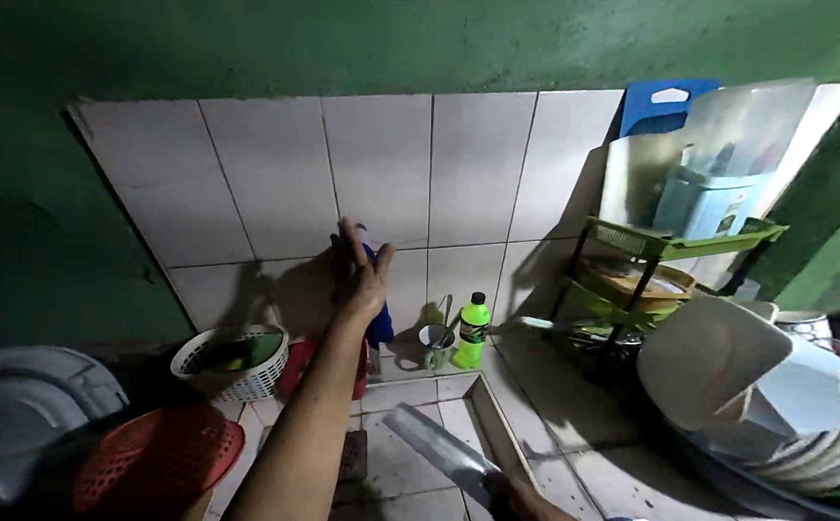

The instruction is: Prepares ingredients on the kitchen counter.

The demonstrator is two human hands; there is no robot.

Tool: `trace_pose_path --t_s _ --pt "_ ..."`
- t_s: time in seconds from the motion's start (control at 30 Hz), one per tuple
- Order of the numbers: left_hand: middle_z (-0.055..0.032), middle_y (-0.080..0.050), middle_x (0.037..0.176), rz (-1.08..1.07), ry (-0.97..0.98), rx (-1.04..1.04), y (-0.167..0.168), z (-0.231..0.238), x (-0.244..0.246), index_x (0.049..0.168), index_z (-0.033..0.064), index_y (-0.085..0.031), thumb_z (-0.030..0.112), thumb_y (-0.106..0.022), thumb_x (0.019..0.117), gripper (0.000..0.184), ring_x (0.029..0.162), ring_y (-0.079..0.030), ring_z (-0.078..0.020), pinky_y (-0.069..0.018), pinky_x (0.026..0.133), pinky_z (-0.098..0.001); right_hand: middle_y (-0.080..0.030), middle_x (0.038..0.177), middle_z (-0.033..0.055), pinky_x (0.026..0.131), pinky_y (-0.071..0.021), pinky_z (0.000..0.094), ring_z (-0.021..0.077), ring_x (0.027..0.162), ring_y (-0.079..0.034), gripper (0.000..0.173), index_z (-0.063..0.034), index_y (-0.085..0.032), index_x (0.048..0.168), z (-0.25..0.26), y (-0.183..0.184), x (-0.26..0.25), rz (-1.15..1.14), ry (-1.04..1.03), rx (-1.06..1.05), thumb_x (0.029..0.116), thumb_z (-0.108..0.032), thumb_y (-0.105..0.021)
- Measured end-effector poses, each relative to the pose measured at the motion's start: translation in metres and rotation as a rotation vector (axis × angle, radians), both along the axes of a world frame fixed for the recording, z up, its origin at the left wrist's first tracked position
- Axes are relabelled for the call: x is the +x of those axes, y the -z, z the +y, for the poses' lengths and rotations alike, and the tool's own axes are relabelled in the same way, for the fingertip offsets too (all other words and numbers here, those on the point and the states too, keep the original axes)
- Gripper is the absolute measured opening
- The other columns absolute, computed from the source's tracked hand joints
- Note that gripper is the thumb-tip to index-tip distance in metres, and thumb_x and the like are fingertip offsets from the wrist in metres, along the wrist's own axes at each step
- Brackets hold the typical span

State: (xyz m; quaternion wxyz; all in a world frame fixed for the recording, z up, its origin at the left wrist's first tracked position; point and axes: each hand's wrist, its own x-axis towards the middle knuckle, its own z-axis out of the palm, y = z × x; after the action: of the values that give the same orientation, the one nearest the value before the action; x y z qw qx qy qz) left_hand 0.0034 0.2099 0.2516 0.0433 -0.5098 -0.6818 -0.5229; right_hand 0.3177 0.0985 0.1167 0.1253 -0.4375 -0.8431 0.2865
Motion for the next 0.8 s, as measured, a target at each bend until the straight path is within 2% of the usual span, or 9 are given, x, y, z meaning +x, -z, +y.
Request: trace_pose_path --t_s 0.07,0.13,0.2,0.27,0.33,0.43,0.57,0.67,0.8 --pt "-0.0221 0.002 0.17 0.04 0.049 -0.017 -0.004 -0.005 -0.007 0.164 0.0058 0.001 0.05 -0.038 0.1083 0.082 0.158 0.001 -0.0365 -0.0002 0.125 -0.0577 -0.071 0.121 0.0189 0.085 -0.0563 0.0619 0.0403 0.1 -0.072 0.049 -0.0105 -0.059 0.142 0.015 -0.014 -0.043 -0.018 0.006 0.009 0.0944 -0.017 -0.068" --pt "-0.0231 -0.003 0.17 -0.045 0.131 0.085 0.001 -0.019 -0.025 0.164 0.0037 -0.004 0.044 -0.032 0.1102 0.073 0.158 -0.005 -0.0342 -0.0073 0.127 -0.053 -0.07 0.125 0.0162 0.091 -0.0548 0.0587 0.0373 0.106 -0.07 0.05 -0.0137 -0.055 0.145 0.032 -0.027 -0.082 -0.052 0.021 -0.037 0.0969 -0.02 -0.066" --pt "-0.0133 -0.008 0.172 -0.325 0.155 0.223 0.022 -0.044 -0.037 0.165 0.0103 -0.007 0.044 -0.026 0.1111 0.067 0.158 -0.012 -0.0231 -0.0137 0.128 -0.0438 -0.07 0.124 0.015 0.091 -0.0548 0.056 0.0347 0.105 -0.07 0.049 -0.0139 -0.054 0.145 0.045 -0.033 -0.114 -0.024 0.041 -0.042 0.0978 -0.021 -0.064" --pt "-0.0089 -0.018 0.171 -0.681 0.043 0.278 0.06 -0.057 -0.041 0.166 0.0176 -0.014 0.047 -0.032 0.1104 0.065 0.155 -0.023 -0.0245 -0.0245 0.123 -0.0505 -0.069 0.123 0.0134 0.093 -0.0549 0.0536 0.0315 0.106 -0.07 0.046 -0.0128 -0.056 0.142 0.056 -0.033 -0.138 0.033 0.057 -0.05 0.0975 -0.022 -0.064" --pt "-0.0137 -0.034 0.162 -0.987 0.03 0.18 0.102 -0.063 -0.03 0.164 0.0194 -0.019 0.048 -0.041 0.1087 0.066 0.143 -0.042 -0.0305 -0.0408 0.111 -0.0536 -0.069 0.123 0.0133 0.093 -0.0547 0.0524 0.0303 0.106 -0.069 0.044 -0.0116 -0.057 0.139 0.065 -0.03 -0.159 0.075 0.06 -0.07 0.0972 -0.023 -0.065" --pt "-0.0191 -0.061 0.126 -1.266 0.172 -0.034 0.123 -0.068 -0.003 0.147 0.006 -0.043 0.032 -0.051 0.1079 0.048 0.104 -0.065 -0.0269 -0.0567 0.086 -0.0412 -0.068 0.124 0.0131 0.094 -0.0547 0.0506 0.0287 0.106 -0.069 0.043 -0.0094 -0.057 0.137 0.075 -0.024 -0.183 0.119 0.039 -0.053 0.0974 -0.024 -0.065" --pt "-0.0154 -0.066 0.103 -1.389 0.219 -0.109 0.129 -0.06 -0.001 0.126 -0.0002 -0.057 0.012 -0.059 0.1025 0.027 0.088 -0.065 -0.022 -0.056 0.076 -0.0375 -0.064 0.13 0.0167 0.101 -0.053 0.0487 0.0303 0.116 -0.066 0.046 -0.0052 -0.058 0.135 0.082 -0.021 -0.203 0.12 0.011 0.026 0.0968 -0.028 -0.069" --pt "-0.0162 -0.066 0.099 -1.499 0.174 0.008 0.131 -0.049 -0.013 0.123 -0.0009 -0.058 0.007 -0.063 0.0993 0.026 0.083 -0.066 -0.023 -0.0566 0.074 -0.0366 -0.062 0.133 0.0184 0.1 -0.0522 0.0515 0.0335 0.118 -0.065 0.052 -0.0083 -0.053 0.141 0.084 -0.037 -0.205 -0.066 0.048 -0.032 0.0959 -0.026 -0.07" --pt "-0.0136 -0.066 0.096 -1.552 0.283 0.123 0.137 -0.039 -0.012 0.122 0.0012 -0.058 0.002 -0.061 0.0983 0.024 0.079 -0.065 -0.0205 -0.0559 0.07 -0.0337 -0.067 0.124 0.0151 0.098 -0.0508 0.0545 0.0328 0.116 -0.065 0.035 -0.0087 -0.062 0.129 0.083 -0.049 -0.203 -0.216 0.047 -0.018 0.1021 -0.031 -0.061"
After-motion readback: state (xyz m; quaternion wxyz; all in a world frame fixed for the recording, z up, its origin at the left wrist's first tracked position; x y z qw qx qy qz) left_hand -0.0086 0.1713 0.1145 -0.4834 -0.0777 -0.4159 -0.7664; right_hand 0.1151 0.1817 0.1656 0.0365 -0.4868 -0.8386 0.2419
